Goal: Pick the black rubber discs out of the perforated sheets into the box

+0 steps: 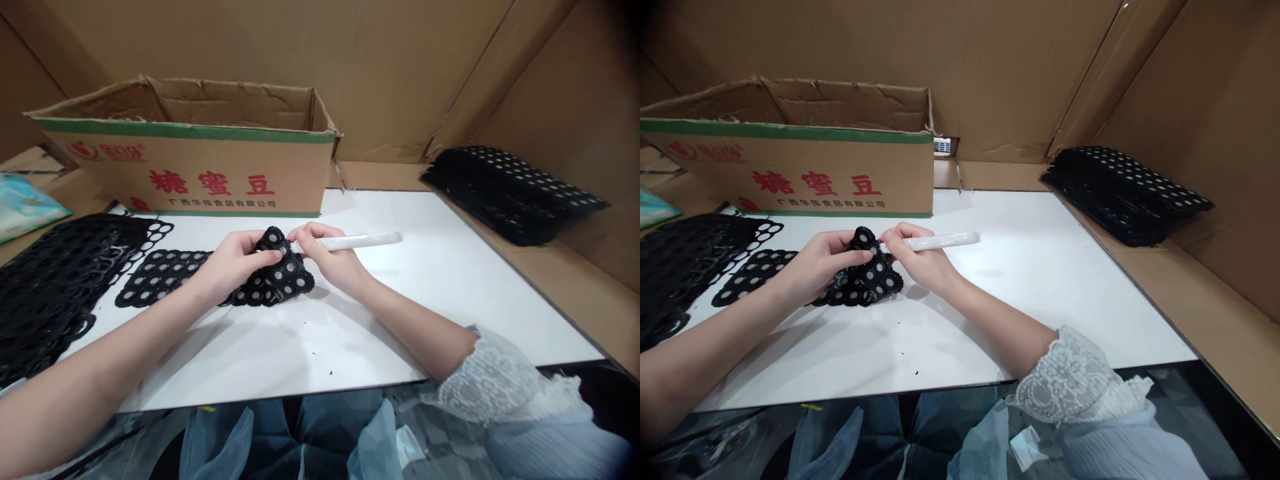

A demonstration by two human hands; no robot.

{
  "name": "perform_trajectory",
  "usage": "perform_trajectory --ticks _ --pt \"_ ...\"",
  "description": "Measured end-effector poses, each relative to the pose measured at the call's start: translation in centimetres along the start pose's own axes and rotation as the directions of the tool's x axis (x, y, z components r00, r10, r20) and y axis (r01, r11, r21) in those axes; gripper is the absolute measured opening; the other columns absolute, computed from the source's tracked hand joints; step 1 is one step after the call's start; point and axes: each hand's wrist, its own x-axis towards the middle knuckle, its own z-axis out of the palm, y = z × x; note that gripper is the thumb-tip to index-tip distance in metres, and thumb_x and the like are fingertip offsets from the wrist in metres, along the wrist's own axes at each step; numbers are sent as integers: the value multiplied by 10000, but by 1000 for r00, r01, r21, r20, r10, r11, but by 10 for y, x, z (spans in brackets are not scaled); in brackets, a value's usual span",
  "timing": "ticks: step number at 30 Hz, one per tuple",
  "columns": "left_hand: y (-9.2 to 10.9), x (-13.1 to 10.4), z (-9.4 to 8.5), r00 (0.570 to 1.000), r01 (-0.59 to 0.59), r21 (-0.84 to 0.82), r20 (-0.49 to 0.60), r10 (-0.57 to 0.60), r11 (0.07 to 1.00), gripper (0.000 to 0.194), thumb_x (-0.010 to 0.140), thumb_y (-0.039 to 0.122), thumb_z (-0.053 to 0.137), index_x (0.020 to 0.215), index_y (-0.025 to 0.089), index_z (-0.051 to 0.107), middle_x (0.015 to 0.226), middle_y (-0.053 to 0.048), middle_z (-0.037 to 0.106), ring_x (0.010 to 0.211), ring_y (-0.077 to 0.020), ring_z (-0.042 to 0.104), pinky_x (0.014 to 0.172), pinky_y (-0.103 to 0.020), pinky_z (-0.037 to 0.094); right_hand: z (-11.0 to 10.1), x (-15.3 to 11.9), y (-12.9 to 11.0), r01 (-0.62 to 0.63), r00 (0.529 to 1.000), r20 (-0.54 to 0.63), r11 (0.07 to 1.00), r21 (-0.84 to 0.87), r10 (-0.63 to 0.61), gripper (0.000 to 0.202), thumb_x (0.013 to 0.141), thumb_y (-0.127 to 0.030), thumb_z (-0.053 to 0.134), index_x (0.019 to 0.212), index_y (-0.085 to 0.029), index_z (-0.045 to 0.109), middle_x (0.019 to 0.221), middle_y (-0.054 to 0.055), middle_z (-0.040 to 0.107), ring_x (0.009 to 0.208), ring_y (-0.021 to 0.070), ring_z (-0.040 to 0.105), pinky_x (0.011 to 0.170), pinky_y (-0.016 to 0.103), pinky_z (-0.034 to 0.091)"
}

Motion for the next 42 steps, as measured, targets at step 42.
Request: perform_trajectory --ticks 42 --pt "-2 0 -7 989 149 61 -10 -149 987 277 586 358 649 775 157 624 744 -28 644 672 -174 581 561 -241 430 -8 5 2 42 998 52 993 -112 -37 300 791 -394 429 601 -162 411 719 10 537 679 103 481 625 241 371"
